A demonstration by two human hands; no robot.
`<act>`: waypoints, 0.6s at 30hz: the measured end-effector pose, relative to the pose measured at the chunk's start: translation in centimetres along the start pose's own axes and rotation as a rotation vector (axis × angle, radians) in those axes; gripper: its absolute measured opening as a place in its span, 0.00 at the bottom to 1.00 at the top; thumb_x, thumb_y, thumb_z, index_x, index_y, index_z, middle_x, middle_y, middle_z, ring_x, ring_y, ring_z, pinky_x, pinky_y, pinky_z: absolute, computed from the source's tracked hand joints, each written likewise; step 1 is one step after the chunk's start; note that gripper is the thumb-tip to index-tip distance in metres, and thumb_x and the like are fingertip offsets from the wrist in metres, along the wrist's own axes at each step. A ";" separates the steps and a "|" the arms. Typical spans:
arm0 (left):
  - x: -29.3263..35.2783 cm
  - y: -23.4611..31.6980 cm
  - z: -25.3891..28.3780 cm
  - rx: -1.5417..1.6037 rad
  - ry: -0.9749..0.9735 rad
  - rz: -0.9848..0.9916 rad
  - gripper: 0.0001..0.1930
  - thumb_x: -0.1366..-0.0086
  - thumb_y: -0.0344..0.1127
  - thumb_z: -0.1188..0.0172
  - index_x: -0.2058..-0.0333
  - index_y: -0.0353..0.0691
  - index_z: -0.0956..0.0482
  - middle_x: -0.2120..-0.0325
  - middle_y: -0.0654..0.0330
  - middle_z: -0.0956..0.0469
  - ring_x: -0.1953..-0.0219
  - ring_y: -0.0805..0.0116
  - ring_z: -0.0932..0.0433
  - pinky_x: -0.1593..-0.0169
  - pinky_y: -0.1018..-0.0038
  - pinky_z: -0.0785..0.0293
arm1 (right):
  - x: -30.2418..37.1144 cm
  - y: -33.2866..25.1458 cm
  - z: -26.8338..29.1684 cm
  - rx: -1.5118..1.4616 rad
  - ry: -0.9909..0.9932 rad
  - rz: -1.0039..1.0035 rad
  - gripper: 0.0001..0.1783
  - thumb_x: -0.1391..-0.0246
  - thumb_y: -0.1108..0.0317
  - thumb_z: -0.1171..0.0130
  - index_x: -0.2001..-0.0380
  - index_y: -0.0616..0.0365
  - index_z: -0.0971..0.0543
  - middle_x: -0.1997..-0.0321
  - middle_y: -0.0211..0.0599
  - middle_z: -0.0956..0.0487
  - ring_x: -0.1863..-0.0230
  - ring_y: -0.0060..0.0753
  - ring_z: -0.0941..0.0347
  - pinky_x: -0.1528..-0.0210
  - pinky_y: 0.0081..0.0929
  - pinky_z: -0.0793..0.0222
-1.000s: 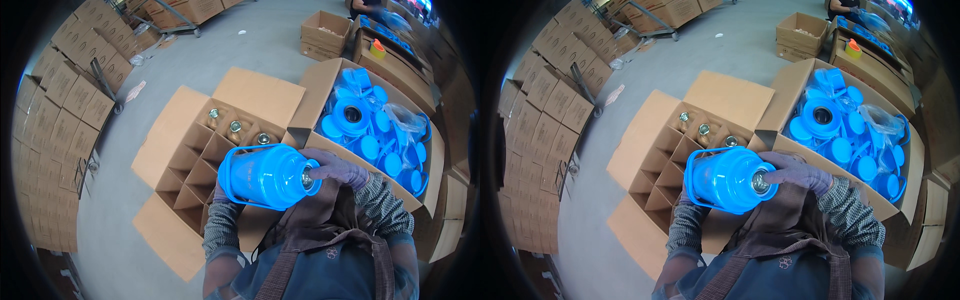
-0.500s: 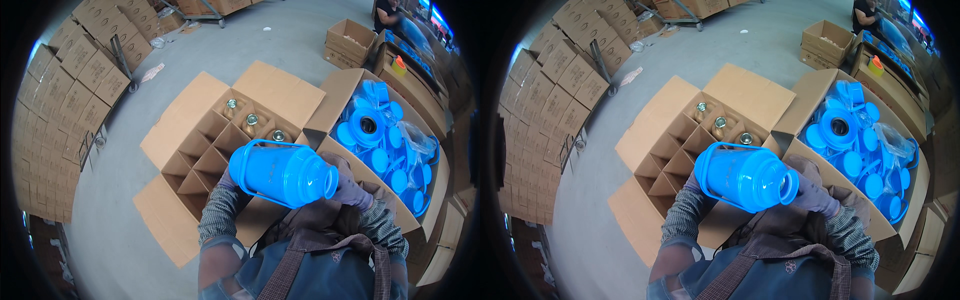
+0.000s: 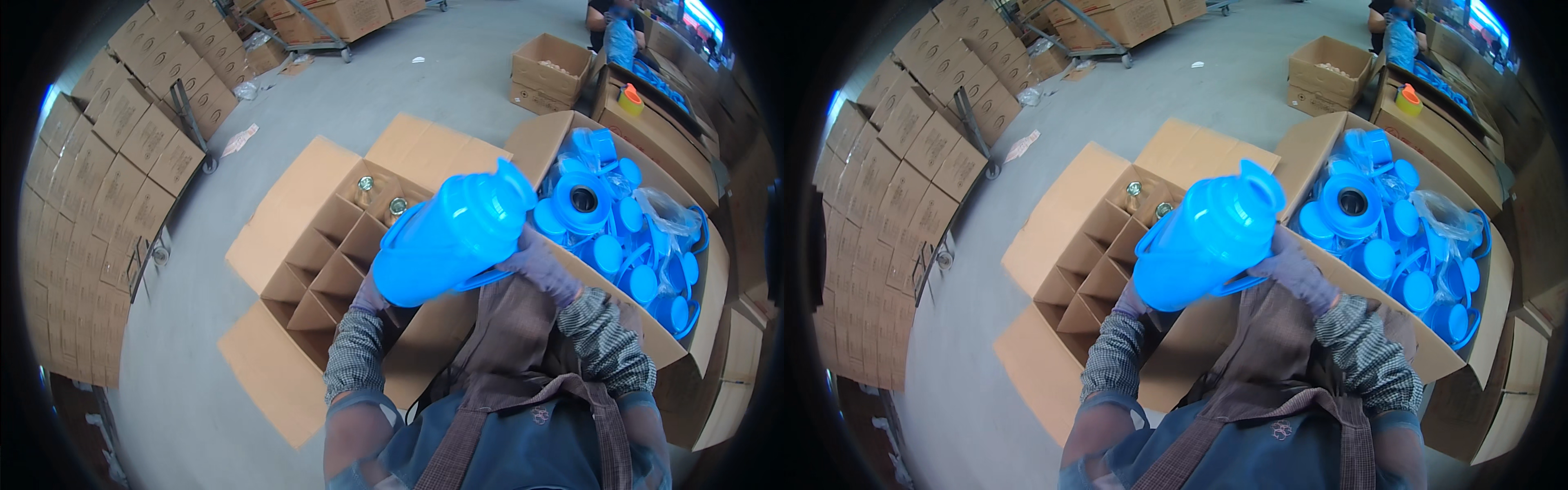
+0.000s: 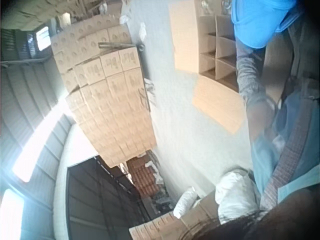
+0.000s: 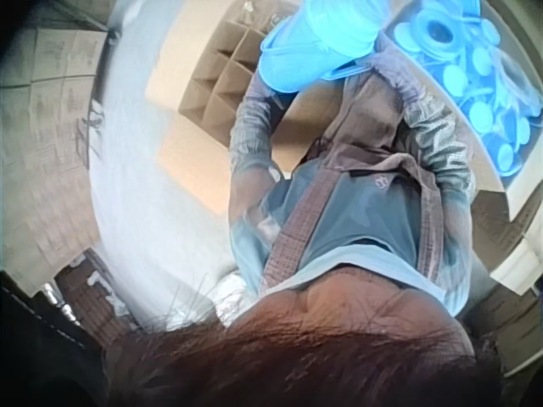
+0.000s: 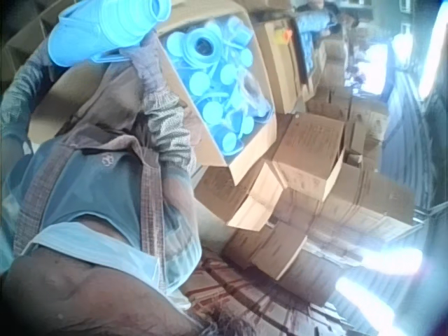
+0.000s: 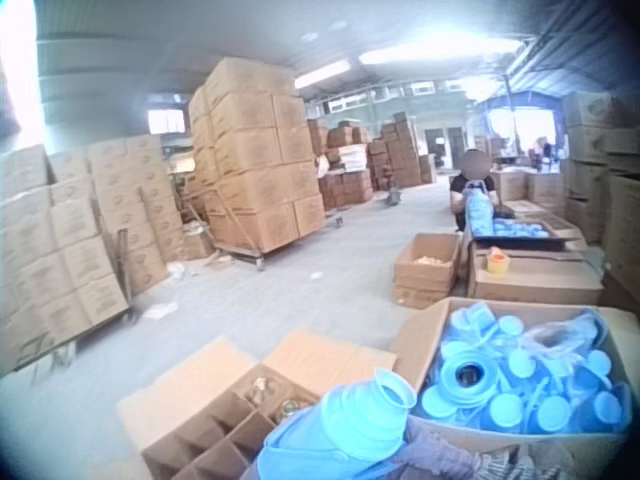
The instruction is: The person assembles vacuum flasks by inserting a glass liner into a blue plastic outer shell, placing a plastic bag around the shell, and then placing the assembly into a cardboard box compartment.
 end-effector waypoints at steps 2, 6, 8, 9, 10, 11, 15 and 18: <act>-0.9 -0.9 -0.6 0.030 -0.021 0.019 0.27 0.25 0.50 0.56 0.39 0.34 0.33 0.46 0.53 0.23 0.46 0.59 0.23 0.42 0.65 0.26 | 1.2 -1.0 3.9 -0.022 0.102 -0.046 0.50 0.59 0.80 0.29 0.31 0.58 0.40 0.34 0.38 0.31 0.38 0.35 0.31 0.39 0.33 0.30; -2.3 -1.8 5.6 -0.126 0.012 -0.037 0.31 0.25 0.57 0.59 0.39 0.34 0.32 0.46 0.52 0.23 0.47 0.58 0.22 0.43 0.63 0.25 | 3.4 -5.4 5.7 -0.033 0.263 -0.045 0.49 0.62 0.82 0.30 0.33 0.61 0.38 0.40 0.40 0.26 0.47 0.32 0.24 0.51 0.27 0.23; -1.7 -1.3 2.6 -0.364 -0.004 0.056 0.34 0.26 0.62 0.62 0.38 0.37 0.33 0.47 0.51 0.23 0.47 0.56 0.21 0.47 0.60 0.22 | 5.3 -5.9 8.3 0.065 0.368 -0.043 0.46 0.62 0.82 0.30 0.36 0.63 0.36 0.45 0.41 0.23 0.51 0.32 0.22 0.53 0.26 0.22; -1.1 -0.7 2.3 -0.344 0.000 0.197 0.35 0.27 0.62 0.62 0.38 0.37 0.33 0.47 0.52 0.22 0.48 0.55 0.21 0.48 0.59 0.21 | 6.1 -6.4 9.2 0.137 0.405 -0.049 0.45 0.62 0.82 0.29 0.37 0.64 0.35 0.47 0.41 0.22 0.53 0.31 0.21 0.54 0.26 0.22; -0.4 -0.3 1.6 -0.323 0.000 0.343 0.35 0.27 0.63 0.63 0.37 0.38 0.33 0.47 0.52 0.22 0.48 0.55 0.21 0.49 0.58 0.20 | 7.0 -6.5 10.6 0.211 0.449 -0.056 0.43 0.62 0.82 0.29 0.38 0.65 0.34 0.49 0.42 0.21 0.54 0.31 0.21 0.55 0.26 0.22; 0.3 0.9 0.4 -0.547 0.139 0.362 0.36 0.28 0.65 0.63 0.40 0.38 0.29 0.51 0.50 0.20 0.47 0.52 0.21 0.51 0.56 0.20 | 8.2 -5.5 13.5 0.210 0.500 -0.145 0.39 0.59 0.81 0.30 0.40 0.64 0.33 0.48 0.41 0.23 0.55 0.32 0.21 0.59 0.23 0.21; -2.3 3.0 6.5 -1.282 0.577 0.455 0.37 0.29 0.65 0.61 0.52 0.33 0.20 0.58 0.44 0.18 0.58 0.51 0.16 0.58 0.59 0.17 | 10.0 -7.4 15.4 0.157 0.636 0.114 0.34 0.54 0.76 0.29 0.43 0.62 0.31 0.51 0.42 0.22 0.60 0.30 0.21 0.64 0.22 0.23; -2.8 2.5 7.4 -1.355 0.689 0.383 0.36 0.30 0.64 0.58 0.56 0.32 0.18 0.61 0.43 0.17 0.65 0.53 0.14 0.65 0.60 0.16 | 12.5 -7.7 15.7 0.034 0.687 0.285 0.32 0.48 0.71 0.32 0.41 0.61 0.33 0.49 0.41 0.23 0.55 0.32 0.22 0.57 0.26 0.23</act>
Point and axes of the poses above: each hand's wrist, its own x-axis away from the middle knuckle, its own z-axis out of the back of the hand, y = z × x, the point moved 6 cm from there along -x, towards the middle knuckle
